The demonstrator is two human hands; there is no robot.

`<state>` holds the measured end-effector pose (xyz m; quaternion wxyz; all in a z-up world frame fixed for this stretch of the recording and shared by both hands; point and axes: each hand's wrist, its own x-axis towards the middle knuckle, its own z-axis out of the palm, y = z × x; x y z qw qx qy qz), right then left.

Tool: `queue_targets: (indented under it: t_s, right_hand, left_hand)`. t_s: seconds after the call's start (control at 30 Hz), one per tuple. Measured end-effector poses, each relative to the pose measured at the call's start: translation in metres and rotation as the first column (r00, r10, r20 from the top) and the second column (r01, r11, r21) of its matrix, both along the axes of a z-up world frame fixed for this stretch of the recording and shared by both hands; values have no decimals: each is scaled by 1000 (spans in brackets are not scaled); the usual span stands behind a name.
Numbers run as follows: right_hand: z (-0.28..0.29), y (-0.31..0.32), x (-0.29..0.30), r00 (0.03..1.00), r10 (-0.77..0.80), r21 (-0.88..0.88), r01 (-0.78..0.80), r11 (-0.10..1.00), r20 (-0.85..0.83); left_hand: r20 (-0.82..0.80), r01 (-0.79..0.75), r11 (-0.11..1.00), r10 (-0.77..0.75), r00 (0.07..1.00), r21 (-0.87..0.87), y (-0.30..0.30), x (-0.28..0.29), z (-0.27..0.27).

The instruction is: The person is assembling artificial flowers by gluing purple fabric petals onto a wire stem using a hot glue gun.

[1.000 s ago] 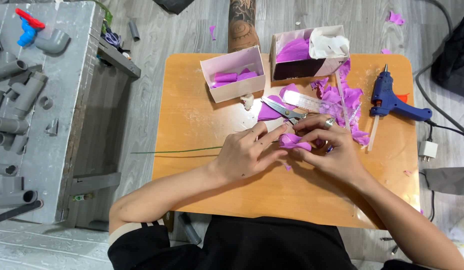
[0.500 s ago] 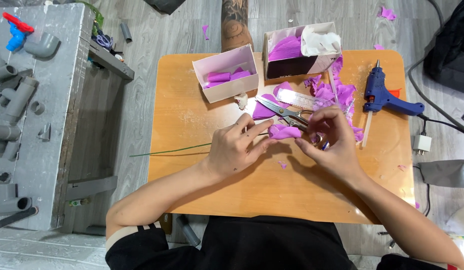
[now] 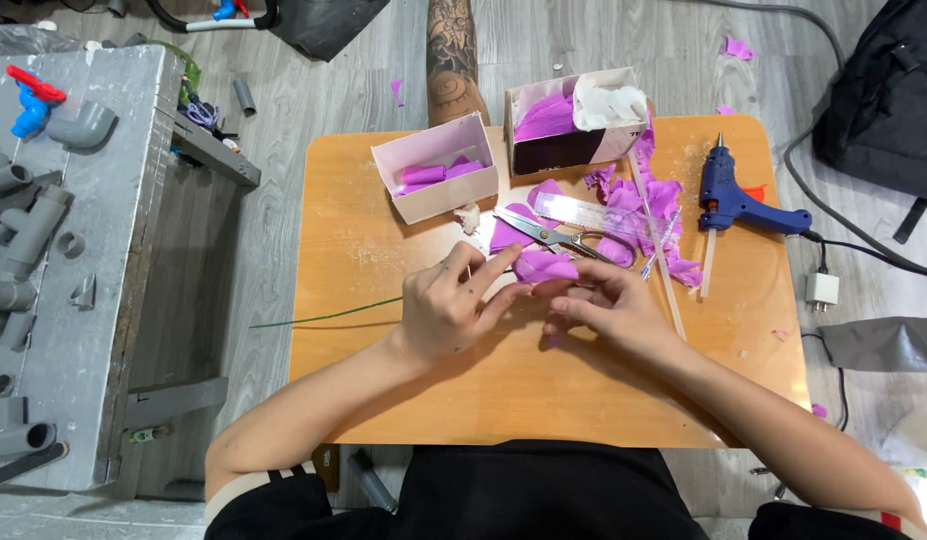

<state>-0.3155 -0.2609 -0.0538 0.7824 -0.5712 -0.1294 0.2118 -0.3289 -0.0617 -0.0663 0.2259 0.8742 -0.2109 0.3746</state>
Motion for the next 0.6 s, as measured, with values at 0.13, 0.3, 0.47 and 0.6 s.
queue_targets:
  t_s: [0.13, 0.3, 0.47, 0.6]
  right_hand:
    - [-3, 10, -6, 943, -102, 160, 159, 974, -318]
    - [-6, 11, -8, 964, -146, 148, 181, 972, -220]
    - [-3, 14, -10, 960, -203, 174, 237, 956, -194]
    - [-2, 15, -8, 944, -215, 170, 262, 950, -252]
  left_hand:
    - [174, -13, 992, -10, 985, 128, -5, -3, 2]
    - [262, -31, 984, -17, 965, 178, -8, 1, -3]
    - [286, -16, 979, -43, 957, 201, -10, 2, -3]
    - [265, -8, 981, -44, 963, 192, -12, 2, 1]
